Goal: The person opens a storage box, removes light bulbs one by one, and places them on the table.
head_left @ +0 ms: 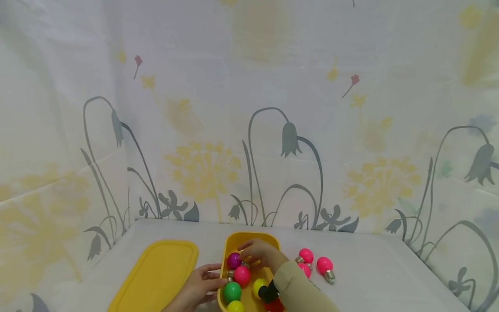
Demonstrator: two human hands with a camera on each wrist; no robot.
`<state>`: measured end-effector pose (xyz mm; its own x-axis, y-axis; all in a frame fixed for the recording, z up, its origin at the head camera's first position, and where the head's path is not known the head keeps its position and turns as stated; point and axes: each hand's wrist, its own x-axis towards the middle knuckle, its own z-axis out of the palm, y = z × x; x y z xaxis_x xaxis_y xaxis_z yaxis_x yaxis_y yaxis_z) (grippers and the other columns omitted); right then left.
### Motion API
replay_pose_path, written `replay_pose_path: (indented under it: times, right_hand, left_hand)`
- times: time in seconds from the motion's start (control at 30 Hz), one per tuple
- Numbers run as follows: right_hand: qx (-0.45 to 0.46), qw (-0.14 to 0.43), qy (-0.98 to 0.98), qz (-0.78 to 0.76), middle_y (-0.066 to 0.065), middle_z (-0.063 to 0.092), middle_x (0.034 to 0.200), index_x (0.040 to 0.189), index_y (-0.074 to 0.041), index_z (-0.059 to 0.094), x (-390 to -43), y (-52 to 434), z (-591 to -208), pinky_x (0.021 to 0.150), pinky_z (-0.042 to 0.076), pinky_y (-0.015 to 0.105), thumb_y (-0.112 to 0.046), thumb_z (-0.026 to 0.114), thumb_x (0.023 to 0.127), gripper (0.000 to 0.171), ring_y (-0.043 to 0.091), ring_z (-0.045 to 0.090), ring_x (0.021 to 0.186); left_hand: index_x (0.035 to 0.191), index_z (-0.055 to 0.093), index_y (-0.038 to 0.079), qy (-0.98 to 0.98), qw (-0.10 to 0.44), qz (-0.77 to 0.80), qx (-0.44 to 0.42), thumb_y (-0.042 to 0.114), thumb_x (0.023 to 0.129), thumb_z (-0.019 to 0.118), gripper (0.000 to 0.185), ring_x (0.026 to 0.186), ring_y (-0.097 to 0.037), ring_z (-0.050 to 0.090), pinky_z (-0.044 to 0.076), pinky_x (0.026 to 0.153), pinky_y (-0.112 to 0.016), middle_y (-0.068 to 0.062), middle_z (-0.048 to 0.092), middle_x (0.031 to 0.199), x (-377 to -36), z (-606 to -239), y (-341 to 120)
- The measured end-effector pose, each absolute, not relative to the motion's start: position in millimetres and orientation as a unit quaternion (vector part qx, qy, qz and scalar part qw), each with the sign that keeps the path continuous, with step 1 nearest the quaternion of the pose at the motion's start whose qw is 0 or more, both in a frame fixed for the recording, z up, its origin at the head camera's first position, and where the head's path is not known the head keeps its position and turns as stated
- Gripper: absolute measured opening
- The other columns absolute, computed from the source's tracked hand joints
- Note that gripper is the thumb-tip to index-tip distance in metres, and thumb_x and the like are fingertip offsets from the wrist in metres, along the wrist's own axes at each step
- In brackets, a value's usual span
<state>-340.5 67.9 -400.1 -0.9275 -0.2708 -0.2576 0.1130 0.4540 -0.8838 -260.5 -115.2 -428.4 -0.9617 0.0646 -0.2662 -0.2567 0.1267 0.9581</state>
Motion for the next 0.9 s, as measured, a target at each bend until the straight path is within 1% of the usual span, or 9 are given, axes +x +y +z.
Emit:
replay_pose_path:
  times: [0.2, 0.4, 0.57, 0.7, 0.9]
  right_hand:
    - [-0.058, 0.204, 0.837, -0.505, 0.012, 0.058, 0.093, 0.107, 0.0, 0.062, -340, 63, -399, 0.079, 0.05, 0.048, -0.004, 0.067, 0.082, 0.026, 0.029, 0.056, 0.084]
    - [-0.056, 0.217, 0.833, -0.506, 0.012, 0.058, 0.093, 0.107, -0.001, 0.062, -340, 62, -398, 0.079, 0.049, 0.049, -0.006, 0.067, 0.082, 0.026, 0.029, 0.057, 0.084]
    - [-0.068, 0.222, 0.827, -0.512, 0.012, 0.058, 0.093, 0.11, 0.0, 0.061, -337, 65, -391, 0.077, 0.05, 0.048, -0.007, 0.068, 0.081, 0.03, 0.029, 0.057, 0.082]
    - [-0.077, 0.225, 0.821, -0.52, 0.012, 0.057, 0.092, 0.112, 0.001, 0.058, -336, 66, -385, 0.076, 0.051, 0.046, -0.007, 0.066, 0.083, 0.031, 0.028, 0.057, 0.08]
    - [-0.095, 0.219, 0.811, -0.534, 0.012, 0.061, 0.09, 0.111, 0.0, 0.058, -331, 69, -377, 0.074, 0.052, 0.044, -0.009, 0.067, 0.083, 0.031, 0.026, 0.06, 0.077]
  left_hand:
    - [0.129, 0.046, -0.004, 0.741, 0.118, 0.657, -0.064, 0.018, 0.082, 0.073, 0.059, 0.077, -0.019, 0.059, 0.053, 0.071, -0.033, -0.015, 0.057, 0.099, -260, -428, -114]
    - [0.129, 0.046, -0.004, 0.741, 0.116, 0.657, -0.069, 0.018, 0.081, 0.074, 0.059, 0.077, -0.018, 0.059, 0.053, 0.071, -0.033, -0.015, 0.057, 0.099, -260, -428, -113]
    - [0.128, 0.046, -0.004, 0.742, 0.117, 0.657, -0.066, 0.018, 0.081, 0.074, 0.06, 0.077, -0.018, 0.059, 0.053, 0.07, -0.032, -0.015, 0.057, 0.098, -258, -427, -112]
    - [0.129, 0.045, -0.004, 0.742, 0.119, 0.656, -0.065, 0.019, 0.082, 0.073, 0.059, 0.077, -0.018, 0.059, 0.053, 0.071, -0.032, -0.015, 0.057, 0.098, -258, -425, -112]
    - [0.129, 0.045, -0.005, 0.737, 0.124, 0.662, -0.059, 0.019, 0.083, 0.072, 0.058, 0.076, -0.018, 0.059, 0.052, 0.069, -0.03, -0.015, 0.057, 0.098, -258, -426, -114]
